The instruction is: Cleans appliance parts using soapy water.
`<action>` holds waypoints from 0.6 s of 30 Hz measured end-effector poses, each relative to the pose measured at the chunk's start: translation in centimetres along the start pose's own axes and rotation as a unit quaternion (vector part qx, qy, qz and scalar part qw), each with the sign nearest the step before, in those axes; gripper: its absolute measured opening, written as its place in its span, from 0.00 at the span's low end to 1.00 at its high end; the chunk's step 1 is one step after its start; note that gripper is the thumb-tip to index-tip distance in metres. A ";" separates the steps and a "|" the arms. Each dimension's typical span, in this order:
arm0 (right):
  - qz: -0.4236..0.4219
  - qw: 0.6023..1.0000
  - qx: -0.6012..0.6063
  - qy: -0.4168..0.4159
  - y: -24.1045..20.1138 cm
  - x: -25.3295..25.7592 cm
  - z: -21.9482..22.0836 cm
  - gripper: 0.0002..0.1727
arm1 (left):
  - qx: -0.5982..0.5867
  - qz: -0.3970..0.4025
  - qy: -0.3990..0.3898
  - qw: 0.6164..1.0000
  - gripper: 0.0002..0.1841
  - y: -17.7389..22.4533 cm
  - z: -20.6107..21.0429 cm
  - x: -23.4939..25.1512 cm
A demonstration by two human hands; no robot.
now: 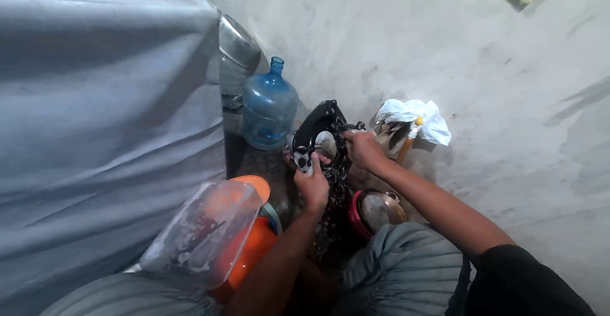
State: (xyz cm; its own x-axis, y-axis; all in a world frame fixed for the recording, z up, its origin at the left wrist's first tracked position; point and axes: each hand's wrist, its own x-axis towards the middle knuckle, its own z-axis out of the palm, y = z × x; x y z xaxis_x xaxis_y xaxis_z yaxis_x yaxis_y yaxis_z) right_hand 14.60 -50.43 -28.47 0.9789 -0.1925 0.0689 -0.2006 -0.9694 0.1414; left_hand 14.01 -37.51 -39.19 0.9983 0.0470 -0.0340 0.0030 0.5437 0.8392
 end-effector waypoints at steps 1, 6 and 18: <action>0.023 0.999 -0.005 -0.030 -0.3 0.0 -0.2 0.19 | 0.002 0.006 0.000 1.000 0.16 -0.2 0.0 0.0; 0.071 0.991 0.022 -0.110 -0.3 0.0 -0.6 0.22 | 0.028 0.041 -0.016 0.999 0.12 -0.9 0.0 -0.6; 0.009 0.940 0.187 0.284 1.8 0.1 0.5 0.14 | 0.032 -0.009 -0.063 0.997 0.12 0.2 0.8 -1.8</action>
State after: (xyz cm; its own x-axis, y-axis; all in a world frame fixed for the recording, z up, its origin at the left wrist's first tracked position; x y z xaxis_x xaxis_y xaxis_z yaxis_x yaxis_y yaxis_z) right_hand 14.31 -52.30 -28.65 0.7745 -0.2002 0.6000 -0.0852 -0.9730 -0.2146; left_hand 12.29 -38.18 -38.47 0.9974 -0.0703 0.0170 0.0197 0.4894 0.8718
